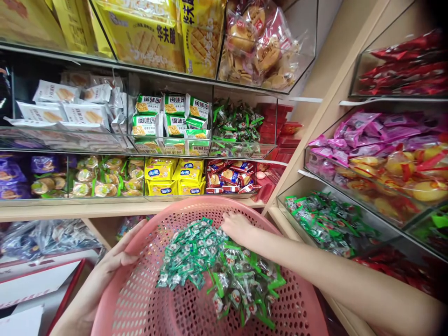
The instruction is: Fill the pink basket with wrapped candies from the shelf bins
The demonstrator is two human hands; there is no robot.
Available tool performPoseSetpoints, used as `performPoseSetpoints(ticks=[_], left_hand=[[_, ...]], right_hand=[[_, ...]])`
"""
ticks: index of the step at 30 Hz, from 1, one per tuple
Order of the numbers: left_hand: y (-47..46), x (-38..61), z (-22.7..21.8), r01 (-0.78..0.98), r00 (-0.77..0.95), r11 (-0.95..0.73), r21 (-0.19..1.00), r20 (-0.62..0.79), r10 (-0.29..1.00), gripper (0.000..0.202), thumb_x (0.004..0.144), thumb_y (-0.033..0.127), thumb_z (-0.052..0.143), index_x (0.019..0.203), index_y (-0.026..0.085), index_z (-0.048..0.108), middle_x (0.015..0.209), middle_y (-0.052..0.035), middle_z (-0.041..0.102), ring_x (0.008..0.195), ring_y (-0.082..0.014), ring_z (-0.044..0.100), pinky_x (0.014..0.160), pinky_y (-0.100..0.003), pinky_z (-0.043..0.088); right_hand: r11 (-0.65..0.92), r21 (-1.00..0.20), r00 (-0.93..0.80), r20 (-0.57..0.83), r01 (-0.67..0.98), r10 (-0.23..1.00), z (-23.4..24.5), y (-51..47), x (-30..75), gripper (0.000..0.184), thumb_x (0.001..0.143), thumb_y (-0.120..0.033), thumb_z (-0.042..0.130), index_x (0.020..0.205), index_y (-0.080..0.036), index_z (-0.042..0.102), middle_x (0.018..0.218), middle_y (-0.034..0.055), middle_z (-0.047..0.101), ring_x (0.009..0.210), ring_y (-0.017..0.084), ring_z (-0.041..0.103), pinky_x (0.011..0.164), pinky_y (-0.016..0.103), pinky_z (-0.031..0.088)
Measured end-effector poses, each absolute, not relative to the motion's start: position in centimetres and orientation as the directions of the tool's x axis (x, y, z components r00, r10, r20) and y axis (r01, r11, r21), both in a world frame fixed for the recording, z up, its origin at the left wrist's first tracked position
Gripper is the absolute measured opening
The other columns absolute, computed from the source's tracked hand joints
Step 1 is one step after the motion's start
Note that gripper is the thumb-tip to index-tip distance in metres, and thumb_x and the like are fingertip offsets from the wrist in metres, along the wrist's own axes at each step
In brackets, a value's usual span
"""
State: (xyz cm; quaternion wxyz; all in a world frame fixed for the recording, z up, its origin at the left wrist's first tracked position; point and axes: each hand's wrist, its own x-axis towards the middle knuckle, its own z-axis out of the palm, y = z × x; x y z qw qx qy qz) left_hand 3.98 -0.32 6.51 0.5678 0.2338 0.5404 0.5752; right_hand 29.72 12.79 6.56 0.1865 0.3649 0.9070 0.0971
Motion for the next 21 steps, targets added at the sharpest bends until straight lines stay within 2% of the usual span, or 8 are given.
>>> performPoseSetpoints(ticks=[3,6,9,12,14,17,21], left_hand=[[-0.3,4.0,6.7,-0.373,-0.247,0.224,0.9,-0.329,0.912,0.095,0.046,0.011,0.074,0.134,0.031,0.045,0.127,0.0012,0.059,0.117,-0.0337,0.052,0.083,-0.035,0.055],[-0.1,4.0,6.4,-0.402,-0.269,0.2,0.894,-0.324,0.907,0.094,0.046,0.009,0.073,0.134,0.029,0.047,0.127,0.0015,0.058,0.117,-0.0315,0.052,0.09,-0.032,0.051],[0.1,3.9,5.9,-0.445,-0.278,0.182,0.877,-0.328,0.903,0.094,0.047,0.007,0.073,0.135,0.028,0.045,0.125,0.0021,0.06,0.119,-0.0279,0.052,0.097,-0.027,0.045],[0.2,3.7,5.6,-0.45,-0.265,0.177,0.876,-0.32,0.909,0.094,0.05,0.01,0.072,0.137,0.028,0.042,0.123,0.0029,0.061,0.121,-0.0289,0.05,0.1,-0.032,0.044],[0.2,3.5,5.4,-0.452,-0.258,0.169,0.876,-0.31,0.915,0.094,0.051,0.011,0.071,0.138,0.028,0.041,0.125,0.0033,0.06,0.122,-0.0296,0.048,0.099,-0.034,0.045],[0.3,3.4,5.4,-0.45,-0.27,0.171,0.876,-0.316,0.909,0.096,0.048,0.009,0.072,0.137,0.028,0.042,0.126,0.0032,0.06,0.122,-0.0285,0.048,0.095,-0.029,0.047],[0.2,3.8,5.9,-0.447,-0.289,0.208,0.87,-0.36,0.887,0.103,0.042,0.007,0.074,0.137,0.028,0.042,0.123,0.0006,0.062,0.116,-0.0303,0.054,0.086,-0.028,0.052]], right_hand=[[0.74,0.281,-0.67,-0.314,0.611,0.673,5.3,13.1,29.1,0.025,0.079,0.0,0.05,0.093,-0.009,0.069,0.095,0.017,0.069,0.098,0.027,0.063,0.077,0.034,0.05],[0.768,0.237,-0.691,-0.338,0.595,0.64,4.8,13.6,29.1,0.024,0.077,-0.003,0.054,0.095,-0.011,0.069,0.095,0.0147,0.069,0.096,0.026,0.063,0.076,0.031,0.05],[0.777,0.182,-0.711,-0.318,0.603,0.627,4.9,14.4,29.3,0.021,0.076,-0.012,0.059,0.095,-0.011,0.067,0.095,0.0144,0.069,0.092,0.025,0.064,0.072,0.029,0.048],[0.771,0.121,-0.725,-0.277,0.625,0.631,4.8,15.3,29.4,0.026,0.077,-0.018,0.057,0.101,-0.011,0.064,0.097,0.0128,0.069,0.089,0.023,0.065,0.068,0.026,0.046],[0.774,0.061,-0.745,-0.232,0.63,0.625,4.6,15.7,29.6,0.031,0.077,-0.018,0.056,0.107,-0.013,0.062,0.103,0.0115,0.067,0.093,0.022,0.063,0.07,0.025,0.045],[0.768,-0.018,-0.756,-0.191,0.641,0.626,4.9,15.8,30.1,0.032,0.076,-0.017,0.056,0.107,-0.012,0.061,0.106,0.0119,0.066,0.097,0.023,0.061,0.074,0.026,0.044],[0.726,0.009,-0.706,-0.226,0.688,0.671,6.5,15.3,31.3,0.025,0.075,-0.017,0.057,0.099,-0.009,0.063,0.103,0.0158,0.064,0.095,0.027,0.059,0.074,0.031,0.043]])
